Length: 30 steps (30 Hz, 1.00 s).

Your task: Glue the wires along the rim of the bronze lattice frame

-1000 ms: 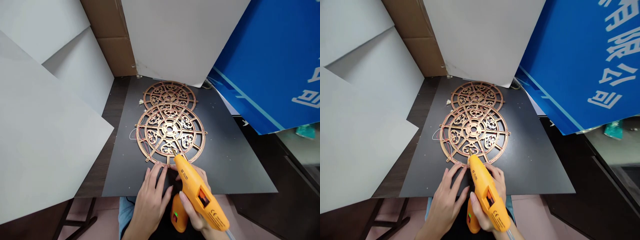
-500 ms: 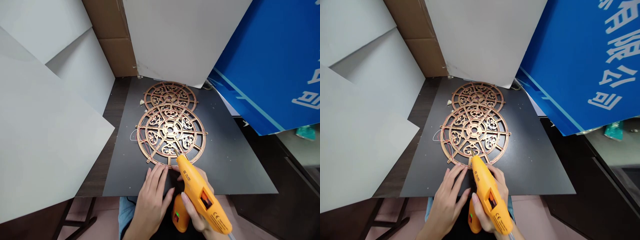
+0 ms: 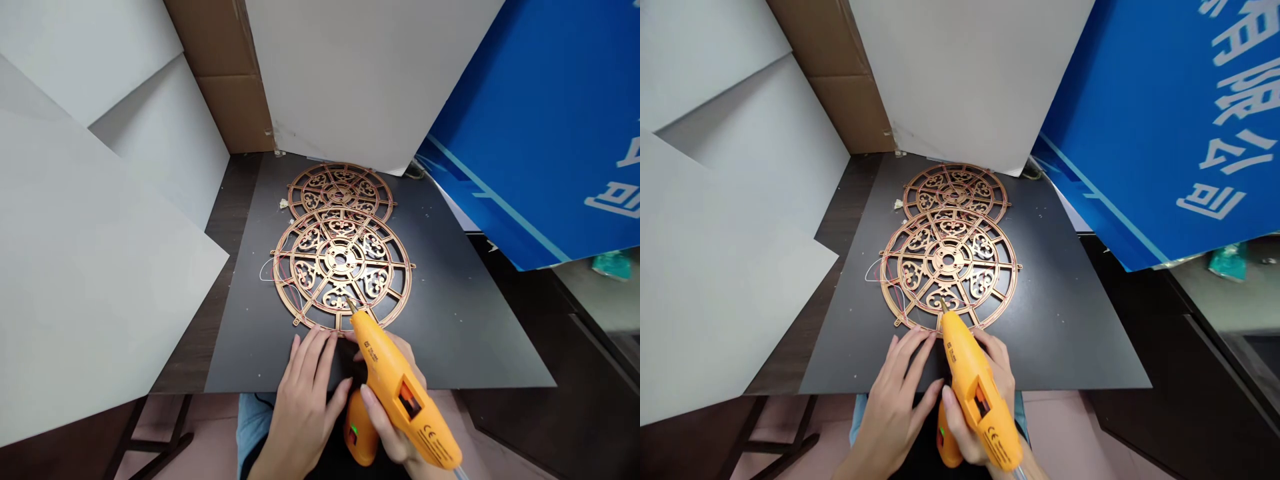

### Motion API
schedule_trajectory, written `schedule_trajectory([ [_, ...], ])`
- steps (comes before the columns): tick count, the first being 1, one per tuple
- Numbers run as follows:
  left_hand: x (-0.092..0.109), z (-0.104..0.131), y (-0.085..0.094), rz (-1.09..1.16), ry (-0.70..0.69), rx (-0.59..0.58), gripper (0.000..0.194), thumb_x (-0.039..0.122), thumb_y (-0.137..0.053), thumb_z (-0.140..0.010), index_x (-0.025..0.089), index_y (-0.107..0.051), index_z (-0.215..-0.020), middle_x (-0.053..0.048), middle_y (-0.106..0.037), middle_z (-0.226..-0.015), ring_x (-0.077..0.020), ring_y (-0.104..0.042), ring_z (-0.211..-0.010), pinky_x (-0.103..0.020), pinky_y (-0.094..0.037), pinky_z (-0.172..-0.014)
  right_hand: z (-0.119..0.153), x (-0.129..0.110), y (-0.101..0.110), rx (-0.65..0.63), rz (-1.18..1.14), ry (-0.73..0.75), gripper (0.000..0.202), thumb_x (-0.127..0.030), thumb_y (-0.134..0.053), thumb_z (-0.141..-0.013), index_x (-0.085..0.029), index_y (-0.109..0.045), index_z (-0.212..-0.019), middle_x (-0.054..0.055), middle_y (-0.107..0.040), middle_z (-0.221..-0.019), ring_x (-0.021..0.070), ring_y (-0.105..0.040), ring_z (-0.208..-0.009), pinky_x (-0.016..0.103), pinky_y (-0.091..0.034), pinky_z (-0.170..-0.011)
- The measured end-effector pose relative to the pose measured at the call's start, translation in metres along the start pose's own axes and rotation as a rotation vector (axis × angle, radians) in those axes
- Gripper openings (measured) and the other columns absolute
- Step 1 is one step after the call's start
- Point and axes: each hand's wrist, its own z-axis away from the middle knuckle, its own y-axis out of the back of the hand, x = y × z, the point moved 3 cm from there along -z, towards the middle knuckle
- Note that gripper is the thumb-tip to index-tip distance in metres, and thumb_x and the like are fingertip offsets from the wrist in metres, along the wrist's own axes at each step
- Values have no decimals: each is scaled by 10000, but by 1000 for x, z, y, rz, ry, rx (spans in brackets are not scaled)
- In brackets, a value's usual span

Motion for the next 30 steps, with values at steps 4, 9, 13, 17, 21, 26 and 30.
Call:
schedule_trajectory([
  [4,1,-1,1,-16,1,-4,571,278,-464,-960,173,-313,-1500,-116,-549,-1416,-250,-509,-1322,-454,-403,-1127,1,0,-1,-14,5,-21,468,-326,-607,-749,-266,-556,-1210,123,-536,-1235,385,-585,-1088,617,-535,-841],
  [9,3,-1,0,-61,-27,19,568,267,-435,-966,128,-298,-1499,-116,-570,-1396,-235,-514,-1315,-429,-389,-1128,1,-1,-3,-36,-6,-43,549,-332,-590,-766,-314,-492,-1306,116,-517,-1240,395,-597,-1087,628,-547,-811],
  [13,4,-1,0,-88,-39,34,565,273,-419,-975,108,-290,-1500,-108,-568,-1401,-234,-493,-1331,-425,-368,-1129,1,-1,-3,-24,6,-36,561,-322,-591,-759,-329,-486,-1310,106,-518,-1238,387,-603,-1072,611,-551,-796],
  [17,7,-1,0,-105,-44,38,598,251,-389,-985,98,-205,-1532,-109,-561,-1410,-236,-484,-1337,-431,-365,-1123,-1,-3,-2,-14,36,-8,498,-319,-590,-755,-323,-530,-1249,99,-532,-1225,369,-615,-1037,579,-557,-776],
  [21,7,-1,1,-120,-55,25,610,239,-381,-986,86,-175,-1539,-122,-544,-1425,-242,-470,-1349,-437,-363,-1120,-2,-5,-2,-12,35,27,439,-291,-596,-743,-311,-568,-1181,90,-550,-1205,355,-610,-1048,566,-552,-802],
  [26,6,-1,1,-109,-59,34,569,234,-389,-980,76,-264,-1511,-126,-541,-1427,-232,-460,-1353,-417,-326,-1145,-1,-2,-4,-28,-15,17,410,-258,-590,-745,-323,-592,-1149,82,-582,-1251,356,-604,-1120,515,-577,-807],
  [30,6,-1,2,-74,-19,41,506,219,-404,-972,124,-372,-1468,-77,-561,-1417,-193,-465,-1347,-380,-233,-1195,-3,-2,-4,-32,-5,19,424,-275,-600,-746,-292,-613,-1169,62,-668,-1127,333,-651,-1034,514,-572,-877],
])
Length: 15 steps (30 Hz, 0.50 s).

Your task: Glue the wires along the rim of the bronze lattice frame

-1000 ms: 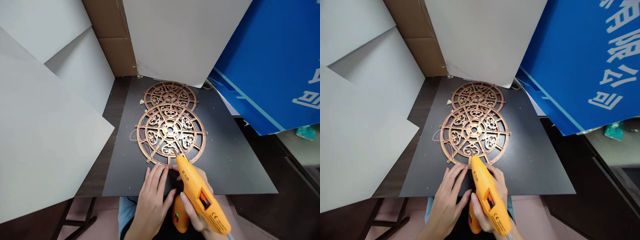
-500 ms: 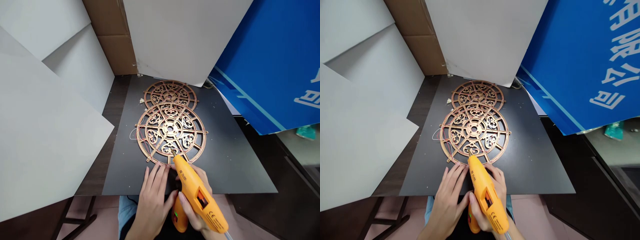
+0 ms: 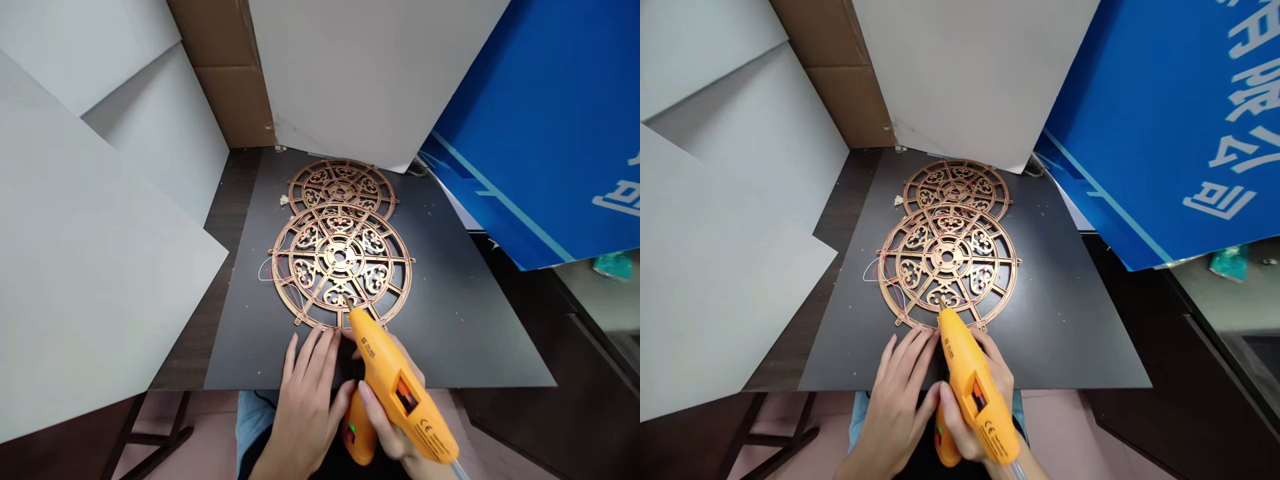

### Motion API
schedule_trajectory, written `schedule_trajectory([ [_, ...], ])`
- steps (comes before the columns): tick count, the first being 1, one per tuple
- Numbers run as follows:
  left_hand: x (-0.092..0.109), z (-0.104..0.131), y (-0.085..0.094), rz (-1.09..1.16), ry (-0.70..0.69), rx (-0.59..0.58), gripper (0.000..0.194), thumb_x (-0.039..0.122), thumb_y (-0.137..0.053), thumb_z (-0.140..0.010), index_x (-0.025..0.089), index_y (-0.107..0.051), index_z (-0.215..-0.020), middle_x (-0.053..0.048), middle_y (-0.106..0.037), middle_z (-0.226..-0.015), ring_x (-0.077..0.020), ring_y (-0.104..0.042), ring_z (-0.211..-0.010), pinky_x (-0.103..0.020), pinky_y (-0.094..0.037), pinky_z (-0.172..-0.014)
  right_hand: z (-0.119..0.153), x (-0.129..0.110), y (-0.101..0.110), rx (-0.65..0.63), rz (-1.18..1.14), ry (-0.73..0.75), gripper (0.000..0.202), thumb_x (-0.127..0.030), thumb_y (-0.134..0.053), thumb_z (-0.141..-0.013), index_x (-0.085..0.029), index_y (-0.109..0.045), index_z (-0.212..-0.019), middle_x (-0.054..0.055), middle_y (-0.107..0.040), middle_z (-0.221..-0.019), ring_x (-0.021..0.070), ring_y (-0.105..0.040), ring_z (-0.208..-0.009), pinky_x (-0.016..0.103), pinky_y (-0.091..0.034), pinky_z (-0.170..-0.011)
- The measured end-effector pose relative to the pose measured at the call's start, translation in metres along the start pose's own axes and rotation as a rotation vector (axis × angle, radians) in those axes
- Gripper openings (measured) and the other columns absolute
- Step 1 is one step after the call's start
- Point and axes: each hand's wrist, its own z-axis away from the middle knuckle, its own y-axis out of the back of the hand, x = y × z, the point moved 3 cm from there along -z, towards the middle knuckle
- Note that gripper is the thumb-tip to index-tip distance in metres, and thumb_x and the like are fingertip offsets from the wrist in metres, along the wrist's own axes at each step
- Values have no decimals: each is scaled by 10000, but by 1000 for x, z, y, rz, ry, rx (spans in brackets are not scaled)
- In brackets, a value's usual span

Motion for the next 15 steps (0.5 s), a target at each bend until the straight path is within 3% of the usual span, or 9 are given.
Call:
schedule_trajectory([
  [6,3,-1,0,24,49,30,486,233,-417,-969,154,-415,-1449,-73,-599,-1372,-195,-499,-1316,-414,-159,-1224,-1,-1,0,1,-98,-61,492,-253,-608,-774,-307,-574,-1262,46,-650,-1166,284,-673,-908,452,-612,-836],
  [10,4,-3,0,39,64,43,439,236,-428,-970,146,-478,-1396,-56,-605,-1367,-170,-500,-1310,-374,-77,-1237,2,-1,0,27,-94,-52,532,-228,-602,-786,-343,-546,-1302,32,-630,-1187,293,-658,-980,447,-604,-868],
  [15,2,-2,-2,34,72,46,445,238,-435,-963,163,-474,-1400,-51,-606,-1366,-169,-510,-1302,-383,-87,-1236,3,-1,-1,16,-106,-53,522,-213,-610,-782,-329,-554,-1288,44,-626,-1220,303,-655,-1047,439,-599,-895],
])
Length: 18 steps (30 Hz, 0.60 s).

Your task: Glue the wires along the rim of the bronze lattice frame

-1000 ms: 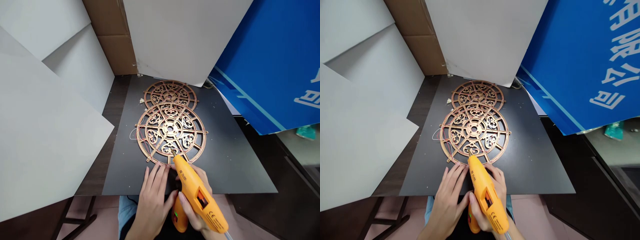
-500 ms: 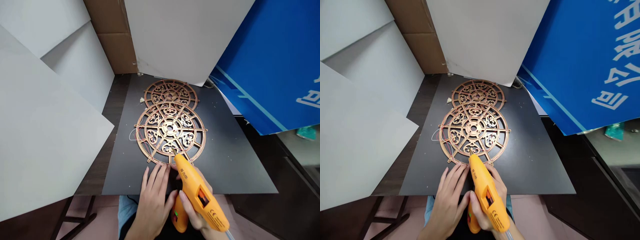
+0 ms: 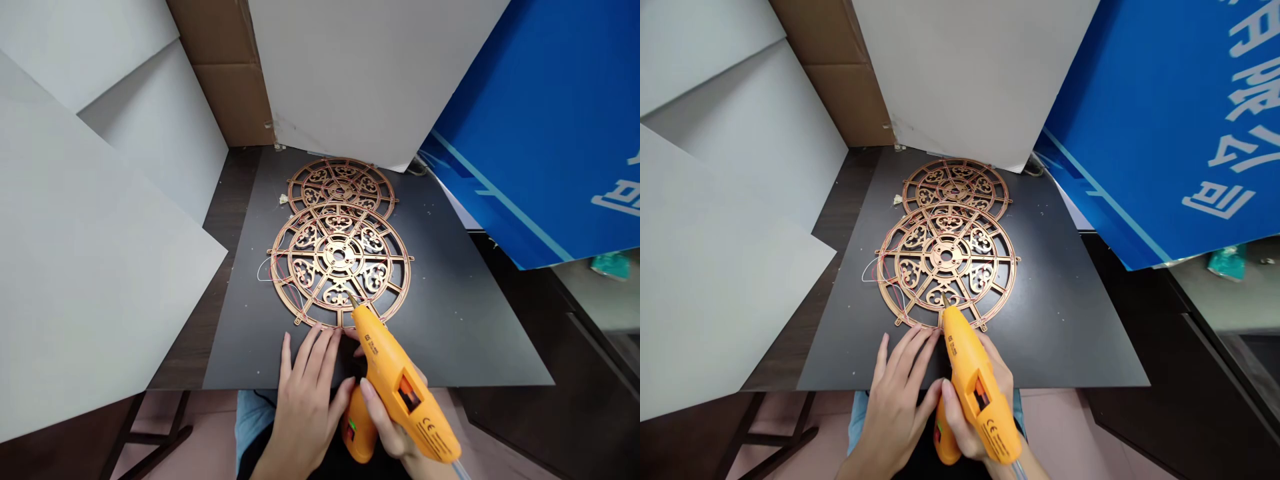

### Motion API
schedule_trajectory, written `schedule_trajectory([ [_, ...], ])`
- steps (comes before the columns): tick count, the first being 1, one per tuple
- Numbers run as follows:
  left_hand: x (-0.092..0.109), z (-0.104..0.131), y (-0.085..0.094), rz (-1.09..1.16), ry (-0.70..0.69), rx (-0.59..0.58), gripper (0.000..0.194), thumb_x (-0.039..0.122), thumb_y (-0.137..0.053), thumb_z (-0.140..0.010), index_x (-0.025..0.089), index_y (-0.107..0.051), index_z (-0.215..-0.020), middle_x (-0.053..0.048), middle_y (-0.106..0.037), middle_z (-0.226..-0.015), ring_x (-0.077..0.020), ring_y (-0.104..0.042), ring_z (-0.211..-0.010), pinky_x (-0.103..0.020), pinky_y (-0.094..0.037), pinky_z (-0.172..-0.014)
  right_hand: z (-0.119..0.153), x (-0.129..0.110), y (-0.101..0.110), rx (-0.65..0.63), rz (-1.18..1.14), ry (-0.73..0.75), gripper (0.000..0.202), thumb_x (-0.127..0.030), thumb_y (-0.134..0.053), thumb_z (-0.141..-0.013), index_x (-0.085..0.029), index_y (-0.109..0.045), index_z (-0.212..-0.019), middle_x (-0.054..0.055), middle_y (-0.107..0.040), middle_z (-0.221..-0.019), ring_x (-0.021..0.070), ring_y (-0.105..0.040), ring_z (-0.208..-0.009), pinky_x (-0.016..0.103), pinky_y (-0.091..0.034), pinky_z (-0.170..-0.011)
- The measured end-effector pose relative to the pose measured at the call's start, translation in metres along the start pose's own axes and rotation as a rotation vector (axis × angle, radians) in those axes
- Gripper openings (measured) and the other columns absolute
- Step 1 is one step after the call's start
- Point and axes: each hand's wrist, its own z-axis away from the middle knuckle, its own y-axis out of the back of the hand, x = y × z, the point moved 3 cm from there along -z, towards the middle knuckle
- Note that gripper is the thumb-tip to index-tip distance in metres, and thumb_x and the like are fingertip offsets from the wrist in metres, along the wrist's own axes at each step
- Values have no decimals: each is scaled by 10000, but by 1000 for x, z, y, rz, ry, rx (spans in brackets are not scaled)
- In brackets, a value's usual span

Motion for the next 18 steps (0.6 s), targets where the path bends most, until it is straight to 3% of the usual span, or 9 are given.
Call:
schedule_trajectory([
  [4,-1,1,-1,-7,1,-22,469,236,-433,-958,171,-452,-1422,-53,-605,-1367,-178,-506,-1305,-401,-93,-1235,-5,-4,1,18,10,0,553,-223,-608,-780,-320,-530,-1319,55,-629,-1210,309,-674,-1010,461,-606,-882],
  [10,2,-2,3,-10,-12,-31,443,212,-431,-952,153,-489,-1387,-40,-587,-1391,-172,-477,-1324,-397,13,-1234,-4,-4,2,15,22,13,554,-207,-602,-779,-267,-526,-1324,70,-628,-1226,283,-669,-1006,438,-587,-899],
  [18,6,-3,4,-20,-5,-13,439,152,-424,-935,128,-510,-1365,-30,-592,-1388,-181,-482,-1314,-411,50,-1229,-5,-7,2,70,50,56,533,-180,-604,-770,-290,-547,-1288,52,-658,-1155,272,-689,-934,412,-606,-837],
])
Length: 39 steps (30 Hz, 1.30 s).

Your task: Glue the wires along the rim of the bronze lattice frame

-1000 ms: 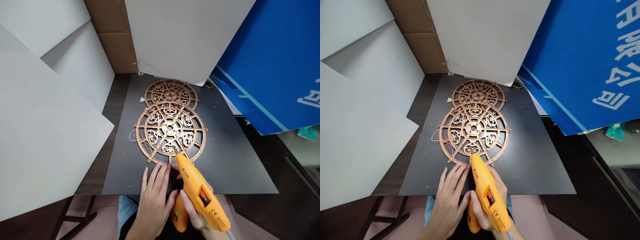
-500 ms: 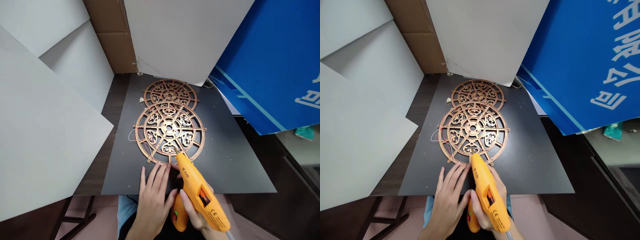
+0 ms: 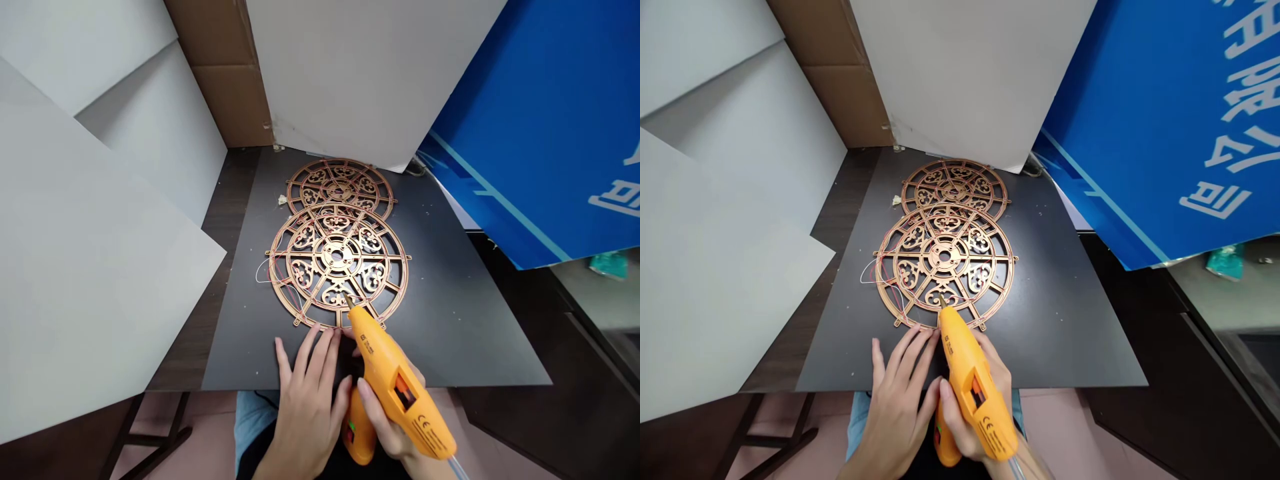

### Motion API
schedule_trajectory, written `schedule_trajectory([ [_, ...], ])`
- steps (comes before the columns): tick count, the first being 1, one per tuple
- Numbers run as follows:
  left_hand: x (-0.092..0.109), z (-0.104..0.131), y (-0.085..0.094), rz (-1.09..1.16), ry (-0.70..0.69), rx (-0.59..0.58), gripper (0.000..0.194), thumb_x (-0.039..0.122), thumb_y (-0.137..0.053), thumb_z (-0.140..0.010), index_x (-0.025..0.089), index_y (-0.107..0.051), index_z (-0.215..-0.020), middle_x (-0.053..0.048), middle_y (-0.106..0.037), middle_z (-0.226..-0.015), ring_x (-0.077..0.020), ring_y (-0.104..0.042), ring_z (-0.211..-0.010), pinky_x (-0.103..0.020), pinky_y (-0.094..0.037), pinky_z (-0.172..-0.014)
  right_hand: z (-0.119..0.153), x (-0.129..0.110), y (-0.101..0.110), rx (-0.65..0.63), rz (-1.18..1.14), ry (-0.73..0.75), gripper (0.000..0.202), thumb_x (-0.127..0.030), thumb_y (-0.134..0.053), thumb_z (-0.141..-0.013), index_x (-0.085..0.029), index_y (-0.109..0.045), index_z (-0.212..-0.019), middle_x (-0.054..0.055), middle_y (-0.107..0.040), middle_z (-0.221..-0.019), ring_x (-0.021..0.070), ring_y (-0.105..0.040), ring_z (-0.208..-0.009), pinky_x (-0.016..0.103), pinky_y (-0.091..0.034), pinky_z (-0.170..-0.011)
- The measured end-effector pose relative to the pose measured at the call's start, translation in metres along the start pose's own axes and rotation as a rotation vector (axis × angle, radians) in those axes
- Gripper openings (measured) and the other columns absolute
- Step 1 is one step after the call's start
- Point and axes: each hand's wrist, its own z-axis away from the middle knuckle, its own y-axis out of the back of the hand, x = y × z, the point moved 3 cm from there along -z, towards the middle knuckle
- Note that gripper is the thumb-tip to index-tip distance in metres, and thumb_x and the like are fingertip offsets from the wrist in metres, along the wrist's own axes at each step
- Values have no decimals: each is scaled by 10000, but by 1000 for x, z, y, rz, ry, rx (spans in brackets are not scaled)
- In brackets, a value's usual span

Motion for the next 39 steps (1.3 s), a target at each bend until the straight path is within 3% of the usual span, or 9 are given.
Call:
schedule_trajectory([
  [6,1,-1,1,6,-7,1,439,111,-411,-930,129,-519,-1355,-17,-608,-1370,-177,-488,-1308,-424,67,-1226,-5,-1,1,-53,19,41,513,-194,-600,-750,-294,-562,-1251,46,-654,-1166,270,-679,-976,416,-599,-863],
  [12,0,1,0,8,-15,-2,457,112,-391,-929,139,-504,-1371,-46,-602,-1377,-172,-483,-1329,-431,57,-1227,-2,1,-2,-15,-12,51,468,-186,-614,-726,-287,-575,-1182,41,-666,-1112,286,-675,-1009,413,-601,-868],
  [21,0,0,-2,71,25,31,442,137,-420,-917,154,-512,-1349,-53,-614,-1361,-166,-505,-1315,-394,-2,-1234,-2,-1,-2,21,-5,40,481,-168,-608,-737,-323,-573,-1191,34,-665,-1131,302,-664,-1022,437,-605,-850],
  [27,0,-2,-1,68,41,34,431,152,-448,-920,145,-518,-1346,-43,-624,-1348,-157,-521,-1290,-369,10,-1232,-2,-1,0,-28,-4,-2,532,-193,-591,-773,-294,-528,-1292,76,-633,-1183,291,-665,-982,469,-593,-863],
  [32,0,-2,-1,34,29,36,407,164,-445,-926,145,-542,-1321,-41,-632,-1337,-166,-537,-1271,-370,15,-1230,-5,-4,0,-57,24,-2,484,-198,-593,-771,-289,-574,-1246,67,-645,-1158,299,-673,-975,452,-601,-859],
  [39,2,-8,3,17,48,76,351,138,-432,-940,172,-589,-1253,-42,-674,-1270,-168,-611,-1175,-371,-97,-1215,-3,-4,1,-47,11,12,498,-211,-606,-753,-292,-562,-1242,61,-636,-1173,304,-674,-986,441,-613,-847],
])
